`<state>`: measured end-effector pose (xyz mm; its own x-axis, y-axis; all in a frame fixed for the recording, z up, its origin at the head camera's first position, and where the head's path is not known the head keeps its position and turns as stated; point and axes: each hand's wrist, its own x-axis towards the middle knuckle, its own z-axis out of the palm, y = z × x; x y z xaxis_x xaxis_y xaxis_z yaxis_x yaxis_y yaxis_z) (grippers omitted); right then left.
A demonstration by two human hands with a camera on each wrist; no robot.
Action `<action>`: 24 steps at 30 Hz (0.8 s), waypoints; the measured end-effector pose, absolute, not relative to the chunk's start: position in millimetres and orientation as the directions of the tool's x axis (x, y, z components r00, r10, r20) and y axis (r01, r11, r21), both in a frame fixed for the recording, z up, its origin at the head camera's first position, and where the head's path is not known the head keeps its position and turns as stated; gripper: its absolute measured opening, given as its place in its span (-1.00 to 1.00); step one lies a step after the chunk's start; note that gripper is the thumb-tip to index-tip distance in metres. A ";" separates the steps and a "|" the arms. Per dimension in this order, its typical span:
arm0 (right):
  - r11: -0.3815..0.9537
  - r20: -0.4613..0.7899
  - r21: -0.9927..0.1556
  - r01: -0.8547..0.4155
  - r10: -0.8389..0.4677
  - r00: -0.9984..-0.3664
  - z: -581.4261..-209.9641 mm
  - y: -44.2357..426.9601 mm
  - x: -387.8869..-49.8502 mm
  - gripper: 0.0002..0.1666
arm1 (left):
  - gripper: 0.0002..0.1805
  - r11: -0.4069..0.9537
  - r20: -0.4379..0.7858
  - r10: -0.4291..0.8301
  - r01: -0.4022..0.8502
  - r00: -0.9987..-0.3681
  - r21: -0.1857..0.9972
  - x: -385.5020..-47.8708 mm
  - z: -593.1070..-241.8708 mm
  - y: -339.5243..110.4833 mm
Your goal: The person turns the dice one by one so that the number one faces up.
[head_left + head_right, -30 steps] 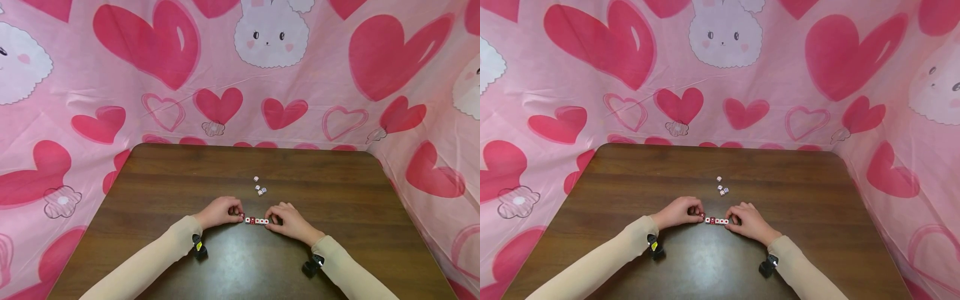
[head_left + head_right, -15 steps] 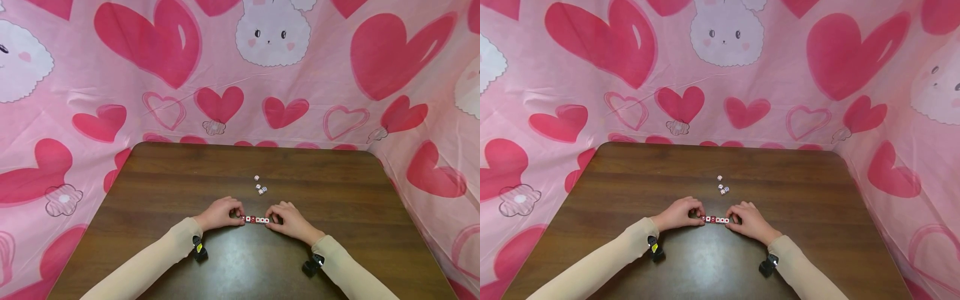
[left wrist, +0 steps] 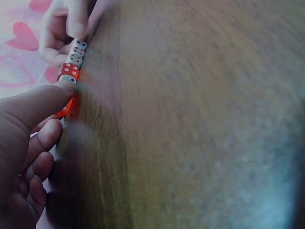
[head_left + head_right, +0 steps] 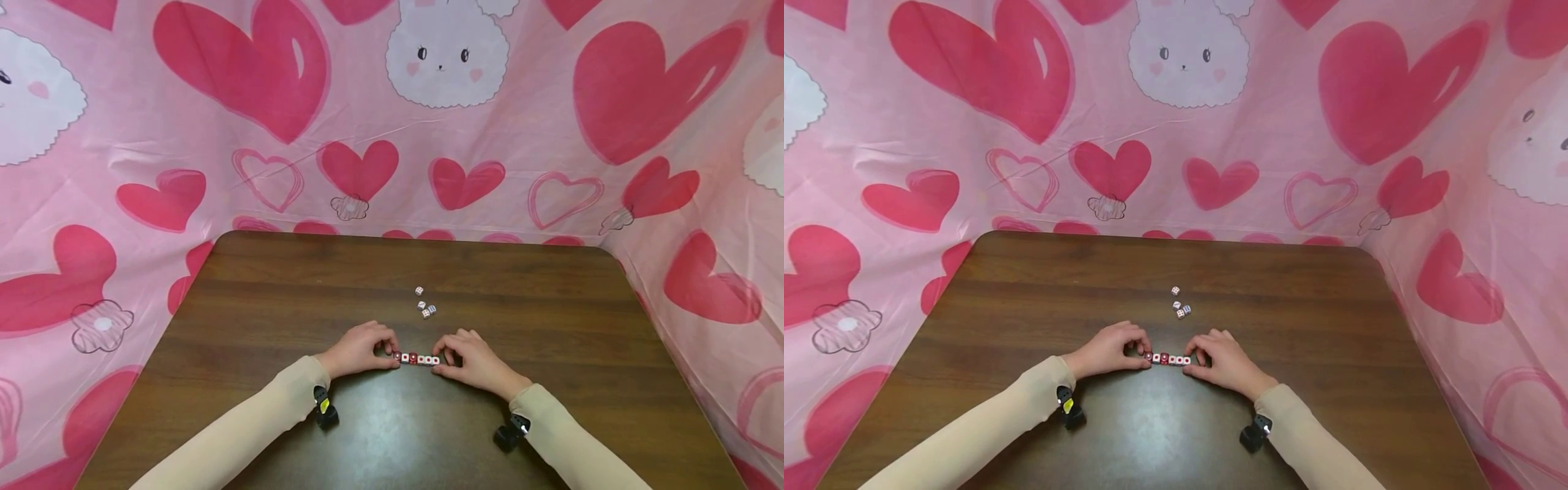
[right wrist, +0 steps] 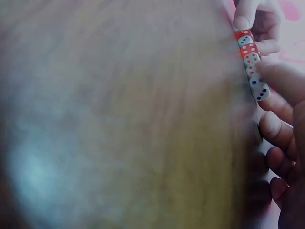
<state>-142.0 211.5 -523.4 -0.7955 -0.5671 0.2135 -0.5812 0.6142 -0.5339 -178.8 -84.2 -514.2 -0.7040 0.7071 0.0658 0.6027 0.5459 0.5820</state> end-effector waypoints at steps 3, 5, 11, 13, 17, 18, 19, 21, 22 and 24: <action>0.595 0.149 -0.617 -0.514 -0.554 -0.819 -521.4 213.8 -145.4 -0.67 | -0.82 0.543 0.070 0.708 0.605 -0.703 0.583 -178.4 -515.3 -84.8; 0.573 0.117 -0.673 -0.468 -0.542 -0.832 -519.1 215.9 -148.2 -0.64 | -0.82 0.543 0.074 0.707 0.606 -0.704 0.581 -177.7 -515.0 -85.0; 0.573 0.122 -0.698 -0.430 -0.496 -0.859 -512.2 218.4 -161.5 -0.75 | -0.82 0.546 0.085 0.703 0.612 -0.706 0.572 -175.9 -512.9 -84.9; 0.592 0.149 -0.676 -0.438 -0.472 -0.869 -511.3 218.0 -168.0 -0.79 | -0.82 0.549 0.084 0.702 0.612 -0.707 0.569 -176.0 -513.6 -84.9; 0.634 0.207 -0.635 -0.443 -0.412 -0.887 -510.8 218.2 -182.3 -0.83 | -0.82 0.547 0.090 0.704 0.619 -0.705 0.563 -176.9 -515.5 -84.4; 0.642 0.216 -0.629 -0.439 -0.398 -0.892 -511.0 218.3 -185.9 -0.84 | -0.82 0.545 0.092 0.705 0.621 -0.703 0.564 -177.1 -516.2 -84.3; 0.647 0.223 -0.626 -0.435 -0.385 -0.895 -511.2 218.2 -189.7 -0.84 | -0.81 0.545 0.092 0.706 0.621 -0.702 0.563 -177.2 -516.1 -84.3; 0.653 0.231 -0.623 -0.430 -0.372 -0.899 -512.2 217.5 -197.1 -0.84 | -0.81 0.543 0.089 0.706 0.619 -0.702 0.567 -177.2 -515.8 -84.3; 0.654 0.232 -0.625 -0.426 -0.366 -0.901 -512.7 216.7 -200.8 -0.85 | -0.81 0.546 0.085 0.705 0.616 -0.704 0.567 -177.0 -515.3 -84.2; 0.653 0.226 -0.631 -0.418 -0.360 -0.905 -513.3 214.3 -207.5 -0.85 | -0.81 0.548 0.082 0.704 0.613 -0.706 0.569 -177.0 -515.1 -84.2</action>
